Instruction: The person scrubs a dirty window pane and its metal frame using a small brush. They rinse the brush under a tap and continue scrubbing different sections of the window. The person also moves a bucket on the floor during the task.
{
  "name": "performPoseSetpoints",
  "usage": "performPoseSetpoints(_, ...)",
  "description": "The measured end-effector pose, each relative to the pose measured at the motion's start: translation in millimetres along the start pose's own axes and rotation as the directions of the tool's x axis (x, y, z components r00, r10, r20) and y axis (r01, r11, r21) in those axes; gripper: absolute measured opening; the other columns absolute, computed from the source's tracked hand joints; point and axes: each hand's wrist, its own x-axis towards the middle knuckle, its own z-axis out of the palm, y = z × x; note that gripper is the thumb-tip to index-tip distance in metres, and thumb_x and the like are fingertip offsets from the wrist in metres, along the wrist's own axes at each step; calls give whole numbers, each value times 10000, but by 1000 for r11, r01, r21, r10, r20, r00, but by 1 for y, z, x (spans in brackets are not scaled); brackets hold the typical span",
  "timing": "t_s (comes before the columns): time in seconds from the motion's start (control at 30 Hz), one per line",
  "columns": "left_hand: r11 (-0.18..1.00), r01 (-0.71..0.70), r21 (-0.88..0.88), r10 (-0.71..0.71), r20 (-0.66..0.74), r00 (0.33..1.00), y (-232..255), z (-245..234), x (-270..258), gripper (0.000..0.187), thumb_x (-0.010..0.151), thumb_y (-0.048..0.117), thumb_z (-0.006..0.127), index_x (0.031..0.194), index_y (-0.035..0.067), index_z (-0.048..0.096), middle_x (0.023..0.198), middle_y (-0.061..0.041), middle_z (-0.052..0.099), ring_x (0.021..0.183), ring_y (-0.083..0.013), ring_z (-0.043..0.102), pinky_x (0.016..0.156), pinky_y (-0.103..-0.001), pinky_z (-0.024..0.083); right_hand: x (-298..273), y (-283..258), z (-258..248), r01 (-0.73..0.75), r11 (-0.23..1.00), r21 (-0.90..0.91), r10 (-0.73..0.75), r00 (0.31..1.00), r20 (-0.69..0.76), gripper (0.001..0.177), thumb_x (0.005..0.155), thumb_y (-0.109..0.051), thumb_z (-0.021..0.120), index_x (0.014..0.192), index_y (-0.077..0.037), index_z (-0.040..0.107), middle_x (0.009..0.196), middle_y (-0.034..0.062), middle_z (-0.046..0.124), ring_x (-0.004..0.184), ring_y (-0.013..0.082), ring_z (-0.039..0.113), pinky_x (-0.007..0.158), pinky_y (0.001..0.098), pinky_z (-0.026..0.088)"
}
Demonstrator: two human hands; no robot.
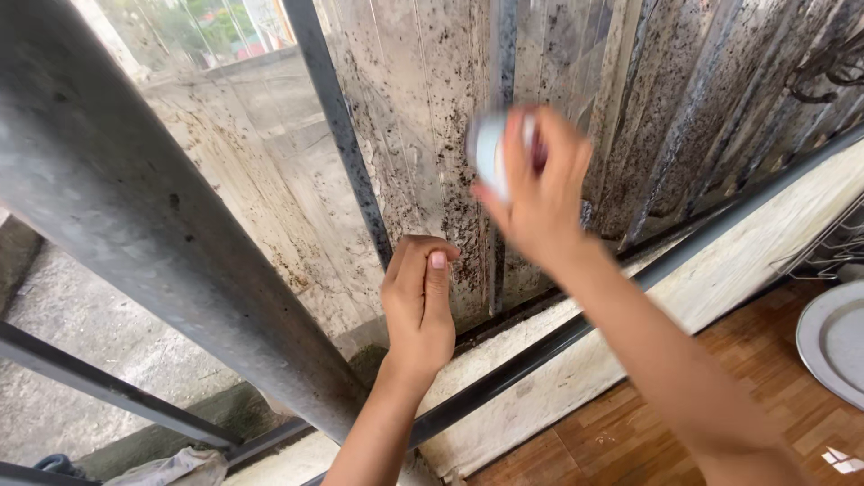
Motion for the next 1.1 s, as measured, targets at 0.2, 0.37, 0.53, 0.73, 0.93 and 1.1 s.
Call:
performPoseSetpoints(0.2,1000,-11,28,11,-19,1000,-3,12,-2,234,1092,138,476,979,-2,625,938,-131,638,855,-265,632,793,-355,507,-88,-19,14,186,977,107,-198,973,118,783,867,-542,803,1471,-230,415,1243,194,486,1069,328,530,715,426,469)
performPoseSetpoints(0.37,999,-25,28,27,-70,997,-10,23,2,239,1093,134,465,968,3,621,921,-128,631,828,-260,633,773,-353,510,3,28,4,93,992,-83,-85,993,85,850,952,-496,823,1559,-114,367,1446,190,359,1233,361,449,931,516,389)
performPoseSetpoints(0.53,997,-51,50,53,-42,998,-15,18,-2,224,1096,122,466,982,0,615,925,-134,626,834,-270,623,769,-364,500,-46,-12,11,114,993,-9,-113,989,97,766,942,-497,843,1488,-149,435,1370,183,387,1198,332,468,923,496,374)
performPoseSetpoints(0.73,999,-36,39,38,-55,998,-19,22,-1,230,1097,128,470,974,-2,616,921,-135,630,821,-260,634,763,-356,511,-45,9,6,171,967,187,-222,929,297,676,880,-523,853,1375,-232,497,1325,142,438,1150,312,508,850,423,380)
performPoseSetpoints(0.93,999,-44,3,44,-68,997,-25,23,1,233,1097,126,465,966,-1,610,902,-129,620,797,-249,620,749,-351,506,-13,15,11,44,998,-53,-43,999,29,871,1010,-418,843,1622,-151,284,1440,192,362,1222,323,435,988,506,363)
performPoseSetpoints(1.1,998,-59,38,60,-29,998,-24,24,-4,230,1091,124,475,959,-1,616,902,-132,624,813,-262,621,754,-364,494,-87,-26,-11,249,964,93,-262,948,178,697,855,-464,792,1439,-230,492,1277,153,518,1030,354,621,798,501,553)
